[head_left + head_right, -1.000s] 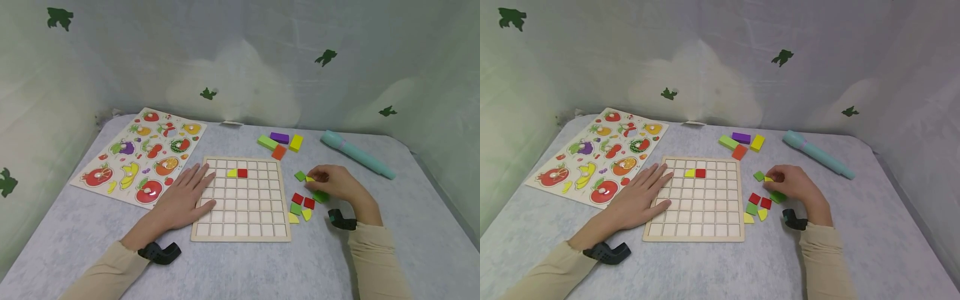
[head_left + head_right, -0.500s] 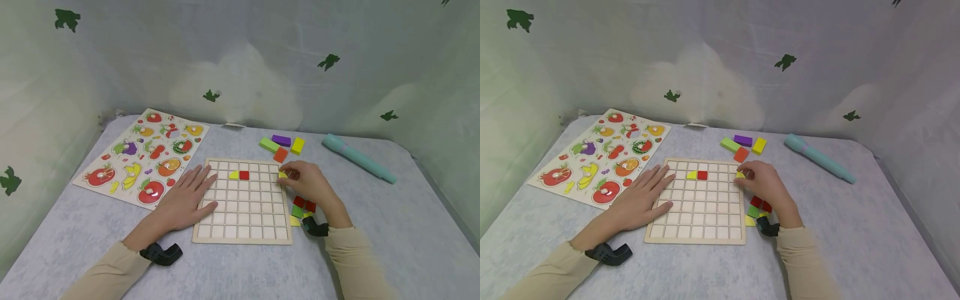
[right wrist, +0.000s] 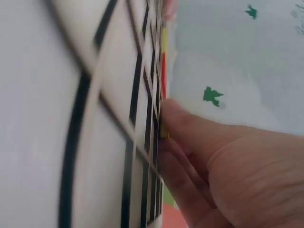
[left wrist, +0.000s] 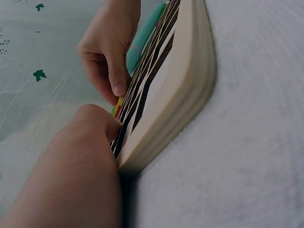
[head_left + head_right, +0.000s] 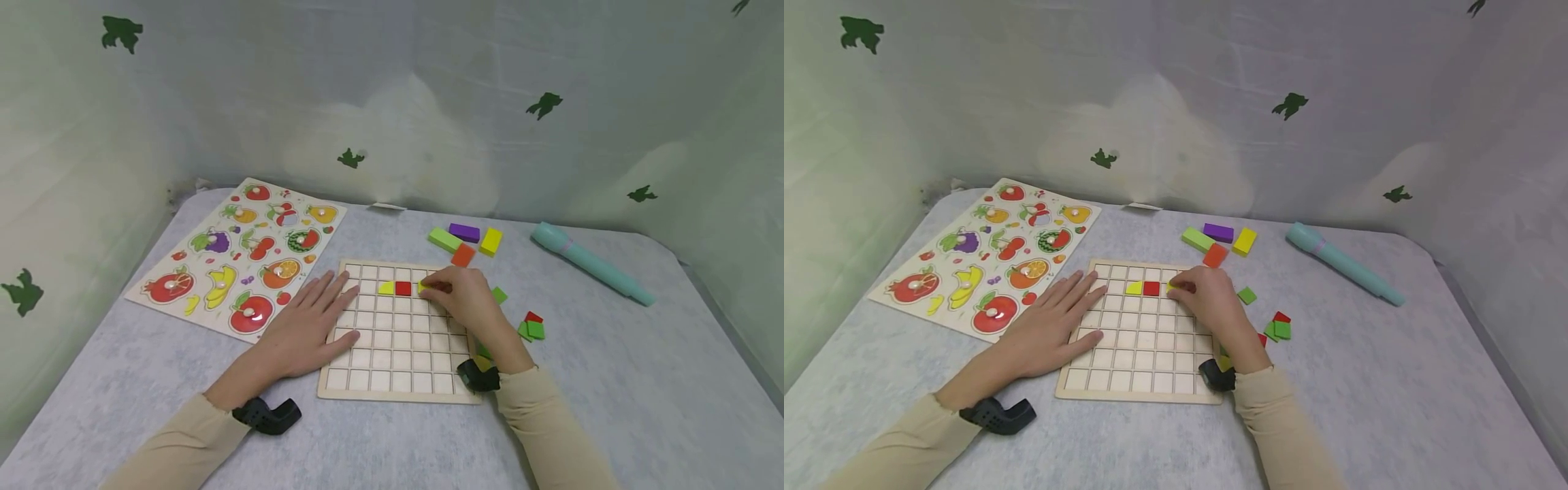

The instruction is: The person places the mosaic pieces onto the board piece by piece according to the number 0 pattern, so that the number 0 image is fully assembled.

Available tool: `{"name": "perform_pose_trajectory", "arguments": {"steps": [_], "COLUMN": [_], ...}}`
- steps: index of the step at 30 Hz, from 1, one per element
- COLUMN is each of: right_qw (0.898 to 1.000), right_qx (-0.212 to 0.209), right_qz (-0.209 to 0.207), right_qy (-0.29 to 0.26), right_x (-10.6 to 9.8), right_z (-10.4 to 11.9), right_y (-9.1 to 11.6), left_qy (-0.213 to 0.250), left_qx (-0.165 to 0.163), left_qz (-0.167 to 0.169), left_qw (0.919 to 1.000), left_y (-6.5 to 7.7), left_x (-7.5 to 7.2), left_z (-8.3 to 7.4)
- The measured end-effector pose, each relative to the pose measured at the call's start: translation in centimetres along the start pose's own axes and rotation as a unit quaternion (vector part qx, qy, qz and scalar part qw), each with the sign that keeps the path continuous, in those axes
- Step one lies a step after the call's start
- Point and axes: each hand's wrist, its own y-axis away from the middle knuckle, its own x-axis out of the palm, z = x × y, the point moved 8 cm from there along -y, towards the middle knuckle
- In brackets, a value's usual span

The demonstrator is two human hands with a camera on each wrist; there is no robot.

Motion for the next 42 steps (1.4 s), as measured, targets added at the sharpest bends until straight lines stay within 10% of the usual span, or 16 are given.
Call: {"name": "perform_pose_trajectory", "arguments": {"steps": [22,42], "right_qw": [0.999,0.998], "right_qx": [-0.013,0.03], "right_qz": [0.048,0.059], "right_qy": [0.014,0.01], "right_x": [0.7,-5.3], "right_z": [0.7,-4.7], "right_y": [0.2,3.7], "left_qy": [0.002,0.008], "left_qx": [-0.004,-0.007], "left_qz": [-0.003,-0.004], "left_qw": [1.0,0.9999], "left_y": [0.2,0.6], "left_x": [-0.2,0.0], "left_z": [0.1,0.3]}}
